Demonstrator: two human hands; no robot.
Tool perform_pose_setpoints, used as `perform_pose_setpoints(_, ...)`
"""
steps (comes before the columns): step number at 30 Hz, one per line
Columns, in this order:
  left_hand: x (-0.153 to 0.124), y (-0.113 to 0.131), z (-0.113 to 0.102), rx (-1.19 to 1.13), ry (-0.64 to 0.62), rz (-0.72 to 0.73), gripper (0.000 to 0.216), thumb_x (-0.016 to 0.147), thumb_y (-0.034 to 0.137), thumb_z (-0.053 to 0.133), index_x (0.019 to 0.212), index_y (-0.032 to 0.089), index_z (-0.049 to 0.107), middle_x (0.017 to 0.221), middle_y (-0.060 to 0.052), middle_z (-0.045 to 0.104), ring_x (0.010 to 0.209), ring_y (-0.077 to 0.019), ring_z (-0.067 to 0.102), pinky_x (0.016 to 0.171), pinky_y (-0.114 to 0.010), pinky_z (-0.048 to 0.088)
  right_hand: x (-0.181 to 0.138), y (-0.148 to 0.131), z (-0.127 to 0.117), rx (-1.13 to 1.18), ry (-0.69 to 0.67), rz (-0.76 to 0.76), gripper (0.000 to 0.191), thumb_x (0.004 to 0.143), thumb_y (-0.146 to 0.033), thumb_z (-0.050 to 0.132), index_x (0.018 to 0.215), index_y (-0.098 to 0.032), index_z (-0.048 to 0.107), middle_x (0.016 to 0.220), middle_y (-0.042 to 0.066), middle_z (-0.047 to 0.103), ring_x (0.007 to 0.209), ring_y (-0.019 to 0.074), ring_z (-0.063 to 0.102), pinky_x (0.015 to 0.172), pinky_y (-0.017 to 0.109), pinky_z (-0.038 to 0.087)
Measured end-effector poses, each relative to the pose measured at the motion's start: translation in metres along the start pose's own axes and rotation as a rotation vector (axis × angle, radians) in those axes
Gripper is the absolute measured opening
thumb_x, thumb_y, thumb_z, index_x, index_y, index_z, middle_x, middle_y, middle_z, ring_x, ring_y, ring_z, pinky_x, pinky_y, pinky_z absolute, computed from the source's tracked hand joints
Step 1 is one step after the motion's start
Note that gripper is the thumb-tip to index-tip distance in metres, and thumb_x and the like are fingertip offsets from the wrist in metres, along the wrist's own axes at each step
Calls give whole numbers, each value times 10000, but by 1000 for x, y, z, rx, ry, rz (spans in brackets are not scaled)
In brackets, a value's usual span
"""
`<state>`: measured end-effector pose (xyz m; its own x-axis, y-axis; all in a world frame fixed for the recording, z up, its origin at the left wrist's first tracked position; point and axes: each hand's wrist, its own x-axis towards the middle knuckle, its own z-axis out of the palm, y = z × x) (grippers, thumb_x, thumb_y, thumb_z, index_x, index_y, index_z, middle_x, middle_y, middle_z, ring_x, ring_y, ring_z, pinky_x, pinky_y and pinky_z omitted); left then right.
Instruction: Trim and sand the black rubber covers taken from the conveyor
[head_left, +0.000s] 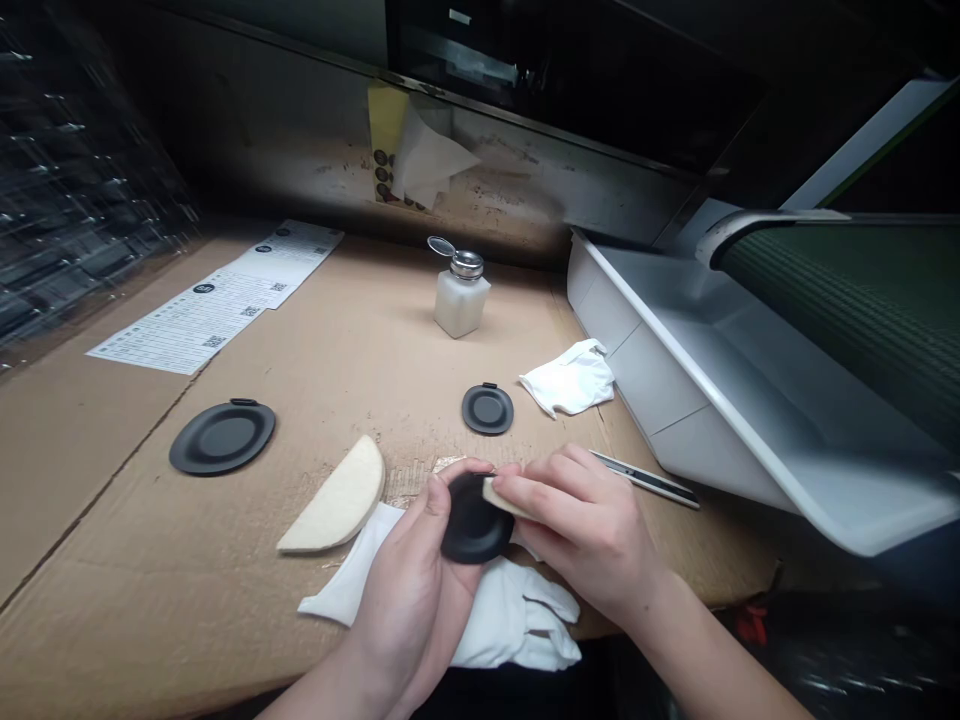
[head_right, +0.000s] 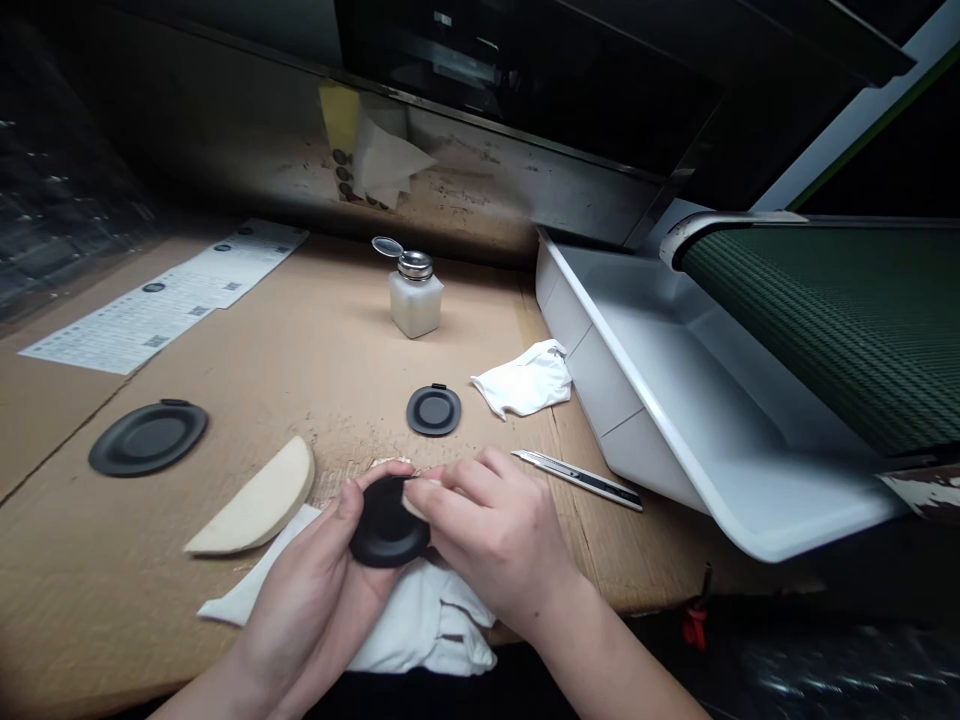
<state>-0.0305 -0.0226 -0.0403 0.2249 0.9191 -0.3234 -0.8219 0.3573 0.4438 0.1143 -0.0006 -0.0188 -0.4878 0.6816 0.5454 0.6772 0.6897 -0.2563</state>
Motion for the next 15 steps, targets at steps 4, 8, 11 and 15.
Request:
perform_pose_setpoints(4, 0, 1, 0, 25, 35, 18, 305, 888, 355, 417, 964, 125, 602, 1058, -145, 662, 1116, -266, 540, 990, -419, 380, -16, 17, -12, 19, 33, 107, 234, 785, -97, 561, 970, -222, 629, 784, 14, 625, 709, 124, 539, 633, 256, 446)
perform_pose_setpoints(8, 0, 1, 1, 37, 52, 8, 321, 883, 375, 421, 968, 119, 595, 1061, -159, 663, 1117, -265, 541, 1005, -409, 362, -21, 13, -21, 55, 125, 188, 260, 773, -88, 576, 1000, -208, 616, 865, 37, 629, 774, 135, 562, 695, 266, 468)
perform_pose_setpoints(11, 0, 1, 2, 32, 11, 16, 311, 890, 370, 406, 977, 140, 596, 1041, -122, 670, 1084, -246, 561, 959, -377, 413, -11, 1, -16, 45, 55, 71, 264, 771, -85, 573, 994, -219, 619, 820, 24, 630, 726, 133, 532, 644, 260, 451)
perform_pose_setpoints(15, -2, 2, 2, 64, 6, -3, 296, 893, 364, 404, 978, 158, 599, 1016, -85, 667, 1026, -223, 587, 886, -347, 466, 4, -2, -5, -59, -10, -33, 212, 784, -114, 562, 940, -231, 644, 761, 11, 620, 668, 120, 473, 586, 244, 414)
